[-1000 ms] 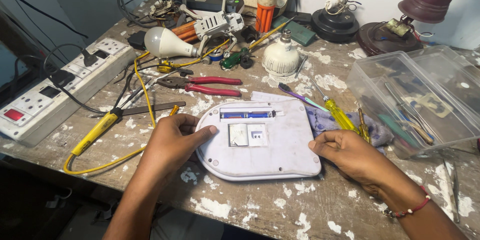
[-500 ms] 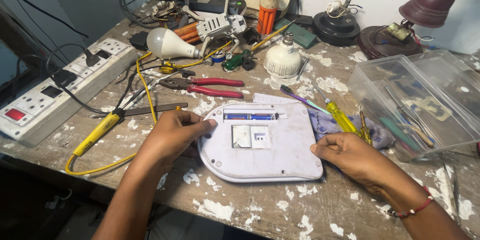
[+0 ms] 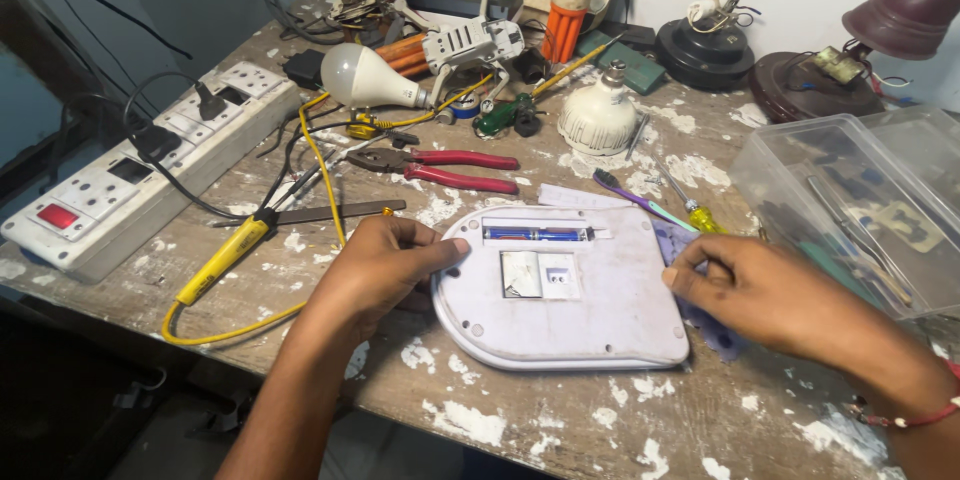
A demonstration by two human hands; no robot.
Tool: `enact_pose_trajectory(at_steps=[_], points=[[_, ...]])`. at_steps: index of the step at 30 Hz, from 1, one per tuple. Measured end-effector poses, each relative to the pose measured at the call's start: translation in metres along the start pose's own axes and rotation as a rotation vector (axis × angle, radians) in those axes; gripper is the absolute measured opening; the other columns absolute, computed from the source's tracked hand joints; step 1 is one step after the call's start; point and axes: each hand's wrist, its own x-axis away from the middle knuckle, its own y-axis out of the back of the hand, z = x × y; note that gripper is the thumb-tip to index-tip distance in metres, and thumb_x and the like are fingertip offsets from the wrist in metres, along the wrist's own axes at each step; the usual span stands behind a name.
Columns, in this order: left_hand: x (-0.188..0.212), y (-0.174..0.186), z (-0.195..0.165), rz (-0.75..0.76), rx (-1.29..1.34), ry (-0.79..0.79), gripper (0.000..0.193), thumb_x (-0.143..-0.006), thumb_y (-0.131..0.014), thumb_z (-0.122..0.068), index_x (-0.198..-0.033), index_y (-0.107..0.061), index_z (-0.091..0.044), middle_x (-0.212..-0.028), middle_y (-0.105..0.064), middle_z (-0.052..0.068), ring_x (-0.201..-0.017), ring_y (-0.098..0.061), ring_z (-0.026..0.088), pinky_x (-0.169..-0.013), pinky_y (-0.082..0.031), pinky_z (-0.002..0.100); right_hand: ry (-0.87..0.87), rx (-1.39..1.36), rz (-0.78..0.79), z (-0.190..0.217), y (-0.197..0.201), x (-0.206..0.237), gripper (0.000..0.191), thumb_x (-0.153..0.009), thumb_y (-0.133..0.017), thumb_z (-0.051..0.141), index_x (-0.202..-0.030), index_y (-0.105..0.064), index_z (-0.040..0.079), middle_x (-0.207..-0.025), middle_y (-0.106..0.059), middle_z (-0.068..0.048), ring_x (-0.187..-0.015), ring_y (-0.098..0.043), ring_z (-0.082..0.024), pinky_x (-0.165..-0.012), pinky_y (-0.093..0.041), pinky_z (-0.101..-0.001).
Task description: The person opens the back cover of a white emergency light fixture and works on its internal battery pack and wiring. They then use a yellow screwdriver to unscrew and re-tighten screws on the back panel, holding the fixture steady with the other hand.
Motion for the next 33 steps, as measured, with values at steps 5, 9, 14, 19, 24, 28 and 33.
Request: enact_pose_trajectory(at_steps=[5,9,14,19,24,28,33], points=[[-0.001,-0.003,0.001,0.002,0.003,0.013,0.034,-0.077,-0.084,-0.022,-0.092,-0.076,0.007,-0.074,-0.074,0.011,-0.060,-0.065,0.015,-0.053,-0.053,0.030,0.013,0.036,0.134,-0.016,-0.021,-0.010,0.053,-0.093,-0.069,0.054,-0.085,-0.071,0.001,-0.064,-0.062,-0.004,-0.060,-0.052,-0.013,-0.055,-0.045,-0.0327],[-0.001,-0.002,0.002,0.027,-0.018,-0.048,0.033,-0.077,-0.084,-0.021,-0.092,-0.078,0.008,-0.075,-0.076,0.010,-0.061,-0.064,0.013,-0.055,-0.050,0.027,0.000,-0.413,0.225,-0.042,-0.036,-0.021,0.044,-0.087,-0.073,0.044,-0.085,-0.072,0.000,-0.066,-0.064,-0.002,-0.060,-0.050,-0.011,-0.053,-0.040,-0.0313],[0.000,-0.003,-0.002,0.042,-0.007,-0.028,0.034,-0.078,-0.083,-0.021,-0.095,-0.078,0.008,-0.077,-0.076,0.010,-0.062,-0.065,0.013,-0.055,-0.052,0.028,-0.011,-0.556,0.227,-0.061,-0.045,-0.026,0.045,-0.087,-0.077,0.044,-0.084,-0.074,-0.001,-0.065,-0.058,0.001,-0.060,-0.043,-0.010,-0.051,-0.033,-0.0286],[0.003,-0.006,-0.004,0.023,-0.023,-0.030,0.036,-0.079,-0.082,-0.020,-0.101,-0.077,0.009,-0.080,-0.076,0.013,-0.061,-0.066,0.015,-0.054,-0.053,0.030,0.003,-0.545,0.216,-0.062,-0.048,-0.028,0.042,-0.084,-0.075,0.041,-0.085,-0.075,0.000,-0.066,-0.059,0.002,-0.060,-0.043,-0.009,-0.051,-0.033,-0.0278],[-0.001,-0.008,-0.004,0.041,0.024,-0.029,0.037,-0.077,-0.082,-0.015,-0.104,-0.076,0.010,-0.085,-0.079,0.015,-0.066,-0.071,0.017,-0.058,-0.056,0.030,0.024,-0.568,0.233,-0.057,-0.047,-0.024,0.041,-0.084,-0.077,0.040,-0.081,-0.073,0.000,-0.065,-0.057,0.002,-0.059,-0.042,-0.009,-0.051,-0.031,-0.0284],[-0.003,-0.008,-0.001,0.048,0.046,-0.057,0.037,-0.077,-0.082,-0.013,-0.103,-0.075,0.011,-0.085,-0.079,0.016,-0.067,-0.072,0.017,-0.059,-0.057,0.031,0.024,-0.535,0.236,-0.053,-0.045,-0.016,0.041,-0.084,-0.077,0.040,-0.076,-0.070,0.001,-0.062,-0.048,0.002,-0.058,-0.036,-0.010,-0.049,-0.025,-0.0295],[-0.004,-0.008,0.001,0.058,0.029,-0.071,0.036,-0.078,-0.082,-0.014,-0.103,-0.075,0.011,-0.085,-0.078,0.016,-0.069,-0.071,0.018,-0.061,-0.057,0.030,0.005,-0.577,0.244,-0.048,-0.044,-0.011,0.044,-0.086,-0.080,0.041,-0.077,-0.067,0.000,-0.063,-0.045,0.003,-0.057,-0.034,-0.010,-0.048,-0.024,-0.0295]])
